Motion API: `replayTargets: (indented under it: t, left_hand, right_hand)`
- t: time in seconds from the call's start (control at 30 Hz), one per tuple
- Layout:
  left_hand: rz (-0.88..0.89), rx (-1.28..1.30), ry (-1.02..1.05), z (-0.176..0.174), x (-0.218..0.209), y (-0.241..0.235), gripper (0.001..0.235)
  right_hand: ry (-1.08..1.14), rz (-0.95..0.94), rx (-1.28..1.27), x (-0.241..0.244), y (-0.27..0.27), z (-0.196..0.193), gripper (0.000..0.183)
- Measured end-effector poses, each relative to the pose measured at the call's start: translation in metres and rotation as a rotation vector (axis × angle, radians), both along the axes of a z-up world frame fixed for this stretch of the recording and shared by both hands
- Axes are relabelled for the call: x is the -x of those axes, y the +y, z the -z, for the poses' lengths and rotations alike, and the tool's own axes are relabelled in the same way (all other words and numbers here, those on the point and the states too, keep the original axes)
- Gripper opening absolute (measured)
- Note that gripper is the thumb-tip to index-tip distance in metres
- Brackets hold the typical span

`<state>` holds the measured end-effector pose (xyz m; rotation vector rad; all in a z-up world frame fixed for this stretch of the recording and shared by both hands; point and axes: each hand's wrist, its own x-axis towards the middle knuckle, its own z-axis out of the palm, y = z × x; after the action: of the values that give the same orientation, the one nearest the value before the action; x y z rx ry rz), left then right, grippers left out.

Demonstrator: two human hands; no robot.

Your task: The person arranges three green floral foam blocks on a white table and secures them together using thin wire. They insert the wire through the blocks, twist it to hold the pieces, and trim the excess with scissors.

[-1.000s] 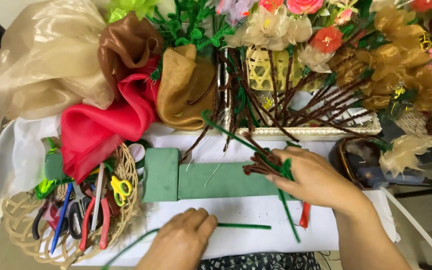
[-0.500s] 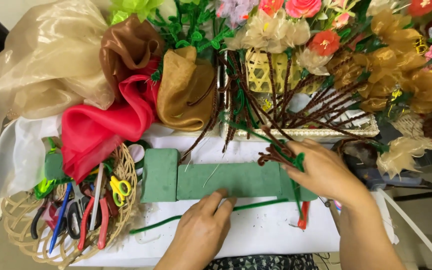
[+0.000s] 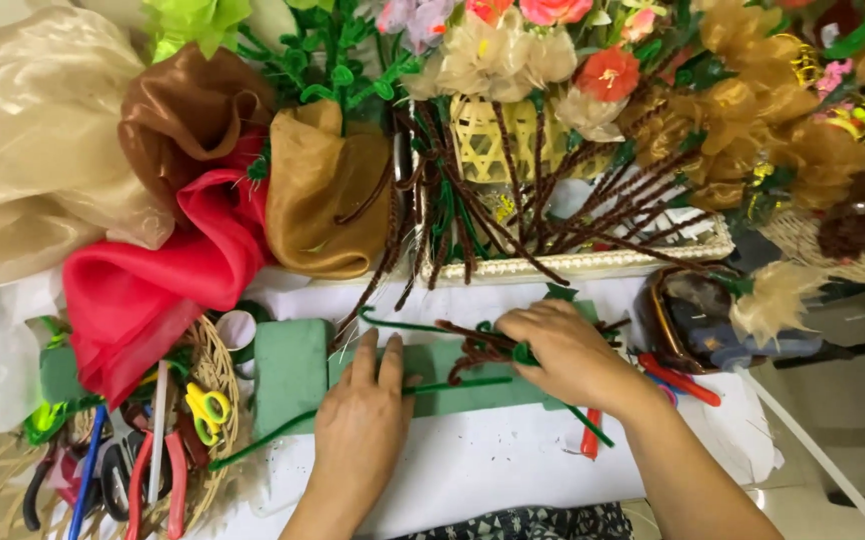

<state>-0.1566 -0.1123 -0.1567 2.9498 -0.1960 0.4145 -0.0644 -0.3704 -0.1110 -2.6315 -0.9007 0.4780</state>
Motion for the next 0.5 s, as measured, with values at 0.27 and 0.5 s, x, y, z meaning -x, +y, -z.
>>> replayTargets:
  t: [0.27,0.5]
  left_hand:
    - [-0.086,0.032,0.019,-0.005,0.005,0.002,0.051]
    - [-0.039,0.060,0.014,-0.013,0.012,0.003,0.070]
  right_hand:
    - [-0.021,0.019,-0.025,0.010,-0.012,0.010,0.026]
    - [0.070,0.290,-0.233,0.015,-0.026,-0.017,0.031]
